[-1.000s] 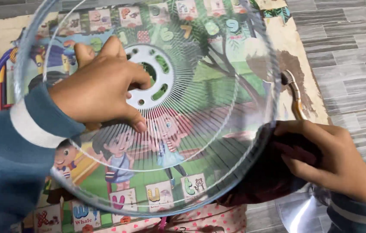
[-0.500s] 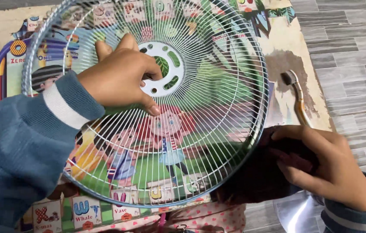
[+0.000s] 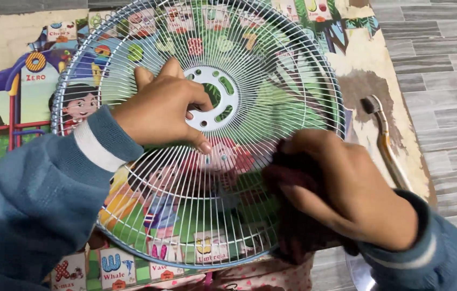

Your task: Cleaning a metal fan guard using a cloth to wipe away dust

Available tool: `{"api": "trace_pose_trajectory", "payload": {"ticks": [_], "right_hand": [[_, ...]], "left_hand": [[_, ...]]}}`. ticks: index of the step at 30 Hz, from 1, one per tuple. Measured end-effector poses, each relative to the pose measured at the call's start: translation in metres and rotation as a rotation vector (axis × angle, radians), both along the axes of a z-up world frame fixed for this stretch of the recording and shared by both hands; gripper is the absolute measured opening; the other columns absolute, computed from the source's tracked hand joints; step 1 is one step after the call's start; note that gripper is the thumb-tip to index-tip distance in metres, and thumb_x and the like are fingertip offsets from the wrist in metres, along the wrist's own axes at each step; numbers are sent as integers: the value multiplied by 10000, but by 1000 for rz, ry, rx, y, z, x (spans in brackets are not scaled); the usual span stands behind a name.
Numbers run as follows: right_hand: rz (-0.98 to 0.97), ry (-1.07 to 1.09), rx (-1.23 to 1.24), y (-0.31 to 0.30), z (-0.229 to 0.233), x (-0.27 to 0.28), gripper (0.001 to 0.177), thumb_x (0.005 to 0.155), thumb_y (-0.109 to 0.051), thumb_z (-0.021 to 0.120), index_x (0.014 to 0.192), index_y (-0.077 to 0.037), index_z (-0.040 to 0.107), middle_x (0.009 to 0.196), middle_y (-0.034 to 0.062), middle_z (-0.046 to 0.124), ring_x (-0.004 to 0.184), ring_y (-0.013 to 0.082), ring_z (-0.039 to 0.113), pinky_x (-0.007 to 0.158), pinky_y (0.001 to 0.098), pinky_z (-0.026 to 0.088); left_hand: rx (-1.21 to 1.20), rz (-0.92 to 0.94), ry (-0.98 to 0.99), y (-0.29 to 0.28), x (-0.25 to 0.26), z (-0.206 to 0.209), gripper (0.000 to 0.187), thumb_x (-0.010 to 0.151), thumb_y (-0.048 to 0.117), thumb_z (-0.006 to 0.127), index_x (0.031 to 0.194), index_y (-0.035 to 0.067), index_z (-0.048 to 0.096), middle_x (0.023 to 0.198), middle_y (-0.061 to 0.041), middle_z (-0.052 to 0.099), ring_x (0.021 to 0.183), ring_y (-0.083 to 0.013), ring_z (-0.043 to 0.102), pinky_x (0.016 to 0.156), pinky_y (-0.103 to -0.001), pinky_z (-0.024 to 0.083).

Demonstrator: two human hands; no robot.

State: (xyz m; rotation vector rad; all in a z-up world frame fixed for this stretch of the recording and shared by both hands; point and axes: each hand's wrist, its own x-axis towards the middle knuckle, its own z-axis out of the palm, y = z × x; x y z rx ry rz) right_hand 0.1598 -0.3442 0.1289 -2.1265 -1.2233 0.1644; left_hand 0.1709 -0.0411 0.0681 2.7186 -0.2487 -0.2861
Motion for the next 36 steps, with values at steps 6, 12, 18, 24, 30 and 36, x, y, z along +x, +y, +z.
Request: {"api": "trace_pose_trajectory", "payload": {"ticks": [6, 12, 18, 24, 30, 36], "right_hand": [[71, -175, 8, 64, 11, 10, 308, 885, -105, 709, 1126, 28, 571, 869, 125, 709, 603, 258, 649, 550, 356, 500], [176, -288, -61, 95, -10, 25, 271, 860, -135, 718, 1087, -30, 614, 925, 116, 696, 647, 281, 631, 566, 373, 496], [91, -597, -218, 101, -31, 6, 352, 852, -210, 690, 1190, -124, 644, 969, 88, 644, 614, 250, 613, 483, 357, 494], [420, -280, -217, 86, -11, -20, 325, 854, -313, 715, 1096, -111, 639, 847, 93, 620, 630, 277, 620, 469, 405, 494], [172, -516, -183, 114, -33, 30, 289, 877, -253, 684, 1140, -134, 661, 994, 82, 711, 541, 260, 631, 442, 378, 496], [243, -429, -173, 109, -22, 13, 292, 844, -233, 685, 1112, -120, 654, 942, 84, 681, 577, 296, 625, 476, 406, 486]], "left_hand": [[-17, -104, -83, 10, -1, -1, 473, 652, 432, 902, 1046, 192, 796, 832, 18, 696, 979, -230, 406, 867, -439, 203], [-196, -242, -264, 32, -1, -8, 156, 858, 191, 733, 995, 170, 803, 901, 45, 771, 882, -188, 530, 928, -419, 313], [-382, -196, -316, 30, -2, -6, 195, 746, 66, 803, 937, 100, 828, 706, -41, 716, 663, -164, 498, 600, -310, 438], [-412, -205, -345, 29, -1, -9, 164, 731, 100, 843, 895, 92, 826, 699, -27, 731, 651, -170, 503, 658, -329, 428], [-380, -246, -411, 30, 1, -13, 99, 698, 18, 752, 787, 59, 743, 715, -12, 716, 684, -195, 499, 778, -362, 441], [-371, -242, -412, 31, -2, -14, 107, 739, 62, 762, 842, 83, 779, 766, 17, 730, 734, -202, 531, 879, -395, 414]]}}
